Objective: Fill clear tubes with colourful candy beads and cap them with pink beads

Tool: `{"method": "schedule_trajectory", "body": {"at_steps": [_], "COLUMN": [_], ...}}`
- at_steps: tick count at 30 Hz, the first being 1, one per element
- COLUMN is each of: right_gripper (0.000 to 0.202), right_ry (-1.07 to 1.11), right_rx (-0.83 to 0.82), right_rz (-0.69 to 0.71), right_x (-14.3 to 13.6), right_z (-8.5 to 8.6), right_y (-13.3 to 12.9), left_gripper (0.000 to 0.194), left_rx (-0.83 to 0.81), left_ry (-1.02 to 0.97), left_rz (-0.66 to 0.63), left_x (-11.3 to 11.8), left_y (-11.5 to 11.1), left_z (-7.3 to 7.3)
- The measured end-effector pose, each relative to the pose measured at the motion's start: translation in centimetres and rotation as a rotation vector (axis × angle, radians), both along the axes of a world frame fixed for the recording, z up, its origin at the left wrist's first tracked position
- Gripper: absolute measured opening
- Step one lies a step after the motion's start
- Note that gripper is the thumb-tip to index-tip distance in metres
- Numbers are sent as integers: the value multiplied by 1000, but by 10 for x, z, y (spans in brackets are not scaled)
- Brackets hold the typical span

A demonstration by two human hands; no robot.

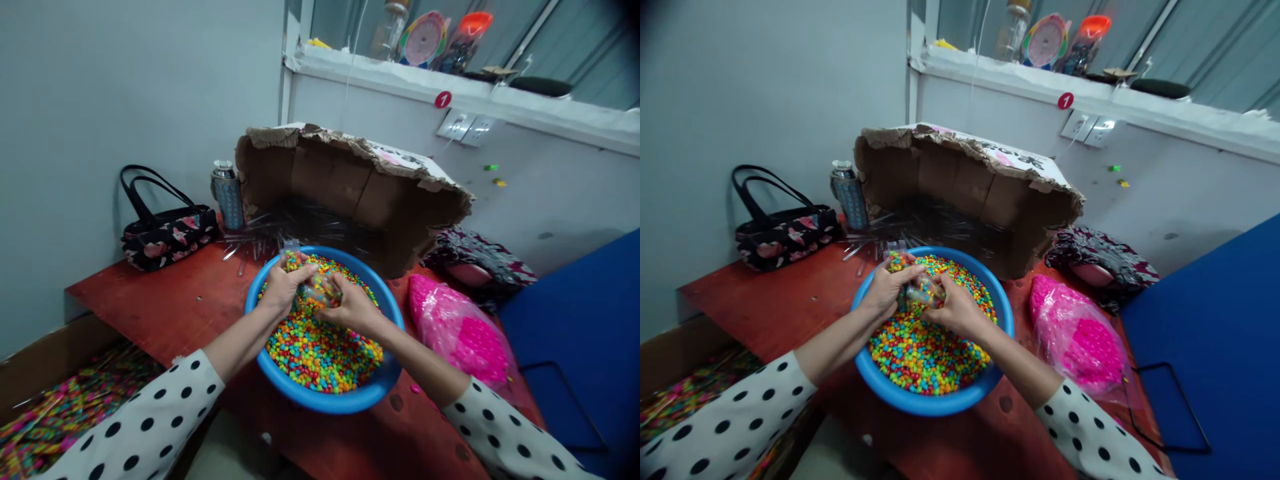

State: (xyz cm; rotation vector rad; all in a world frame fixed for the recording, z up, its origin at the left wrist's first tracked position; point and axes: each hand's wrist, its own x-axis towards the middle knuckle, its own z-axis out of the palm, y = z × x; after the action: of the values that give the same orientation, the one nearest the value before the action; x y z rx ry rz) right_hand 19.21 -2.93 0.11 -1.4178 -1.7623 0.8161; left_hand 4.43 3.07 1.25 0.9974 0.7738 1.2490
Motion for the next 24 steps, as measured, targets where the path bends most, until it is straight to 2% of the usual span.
{"method": "schedule_trajectory", "body": {"at_steps": [2, 5, 10, 13, 15, 18, 21, 24], "right_gripper": [44, 42, 22, 13, 12, 9, 18, 28], "right_ry": [-216, -373, -596, -728, -639, -323, 112, 495], "right_rx": [223, 323, 251, 104, -15, -139, -261, -376], "right_rz": [-84, -46, -126, -49, 8, -7, -87, -138], "right_x": [1, 14, 52, 58, 50, 34, 26, 22], "right_z": [-2, -1, 5, -7, -19, -29, -22, -8], "right_y": [-2, -3, 6, 16, 22, 27, 26, 21], "left_gripper": [39, 41, 38, 39, 39, 33, 26, 26], "left_rx": [27, 41, 58, 72, 74, 87, 102, 71], "left_ry": [-1, 38, 87, 87, 90, 82, 75, 101], "left_rz": [44, 18, 68, 80, 98, 169, 190, 129], "left_x": [0, -1, -5, -5, -5, -5, -5, -3], "left_y": [1, 3, 3, 2, 3, 4, 6, 7], "left_z": [-2, -4, -5, -3, -2, -2, -3, -4]}}
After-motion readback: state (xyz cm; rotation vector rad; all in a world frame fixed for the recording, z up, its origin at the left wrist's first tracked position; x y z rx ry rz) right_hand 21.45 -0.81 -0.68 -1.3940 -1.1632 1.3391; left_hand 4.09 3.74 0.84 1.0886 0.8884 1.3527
